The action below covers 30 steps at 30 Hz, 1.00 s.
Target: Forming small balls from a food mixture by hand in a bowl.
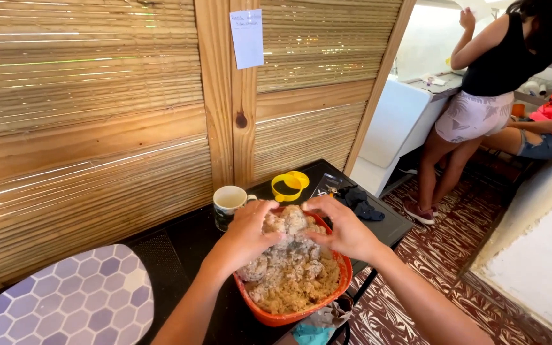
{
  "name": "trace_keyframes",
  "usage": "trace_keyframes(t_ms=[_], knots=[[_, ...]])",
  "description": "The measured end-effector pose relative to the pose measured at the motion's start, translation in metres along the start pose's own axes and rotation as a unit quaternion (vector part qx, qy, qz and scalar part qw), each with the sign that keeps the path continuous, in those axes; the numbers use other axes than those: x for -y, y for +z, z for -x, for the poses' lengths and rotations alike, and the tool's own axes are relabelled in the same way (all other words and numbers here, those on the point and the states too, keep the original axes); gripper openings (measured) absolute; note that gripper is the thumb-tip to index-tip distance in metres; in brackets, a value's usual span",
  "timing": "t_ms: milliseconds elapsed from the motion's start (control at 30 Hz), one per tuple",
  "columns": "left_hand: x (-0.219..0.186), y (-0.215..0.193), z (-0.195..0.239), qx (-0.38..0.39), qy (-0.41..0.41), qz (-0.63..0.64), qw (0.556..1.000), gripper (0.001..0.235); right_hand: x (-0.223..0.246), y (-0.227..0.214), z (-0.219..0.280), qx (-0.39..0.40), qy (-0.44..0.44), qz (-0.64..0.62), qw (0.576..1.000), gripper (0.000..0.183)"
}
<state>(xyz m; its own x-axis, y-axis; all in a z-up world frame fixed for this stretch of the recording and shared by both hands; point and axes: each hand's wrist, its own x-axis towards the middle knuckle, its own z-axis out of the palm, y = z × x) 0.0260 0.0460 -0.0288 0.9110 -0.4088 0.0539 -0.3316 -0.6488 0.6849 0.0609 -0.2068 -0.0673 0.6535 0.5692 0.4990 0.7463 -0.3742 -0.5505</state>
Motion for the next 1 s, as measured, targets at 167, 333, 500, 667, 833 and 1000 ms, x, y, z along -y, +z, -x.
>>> trace_keyframes(t_ms=[167, 333, 500, 667, 833, 1000], knots=[[-0.024, 0.019, 0.008, -0.005, 0.014, -0.029, 0.999, 0.031, 0.025, 0.002, 0.047, 0.019, 0.075, 0.038, 0.996, 0.009], [-0.024, 0.043, 0.012, 0.165, 0.064, -0.108, 0.978, 0.018, 0.010, 0.021, 0.060, -0.016, 0.017, 0.027, 0.999, 0.026], [-0.043, 0.063, 0.012, 0.239, 0.022, -0.235, 0.942, 0.067, 0.010, 0.026, 0.047, 0.029, -0.049, -0.027, 0.998, 0.027], [-0.032, 0.098, -0.010, 0.191, 0.198, -0.221, 0.936, 0.051, -0.010, 0.024, 0.055, -0.145, 0.004, -0.057, 0.988, 0.023], [-0.014, 0.112, -0.026, 0.182, 0.240, -0.183, 0.936, 0.046, -0.005, 0.022, 0.050, -0.016, 0.086, 0.031, 0.996, 0.034], [-0.008, 0.113, -0.025, 0.117, 0.268, -0.158, 0.943, 0.034, -0.006, 0.022, 0.049, 0.056, 0.141, 0.075, 0.986, 0.031]])
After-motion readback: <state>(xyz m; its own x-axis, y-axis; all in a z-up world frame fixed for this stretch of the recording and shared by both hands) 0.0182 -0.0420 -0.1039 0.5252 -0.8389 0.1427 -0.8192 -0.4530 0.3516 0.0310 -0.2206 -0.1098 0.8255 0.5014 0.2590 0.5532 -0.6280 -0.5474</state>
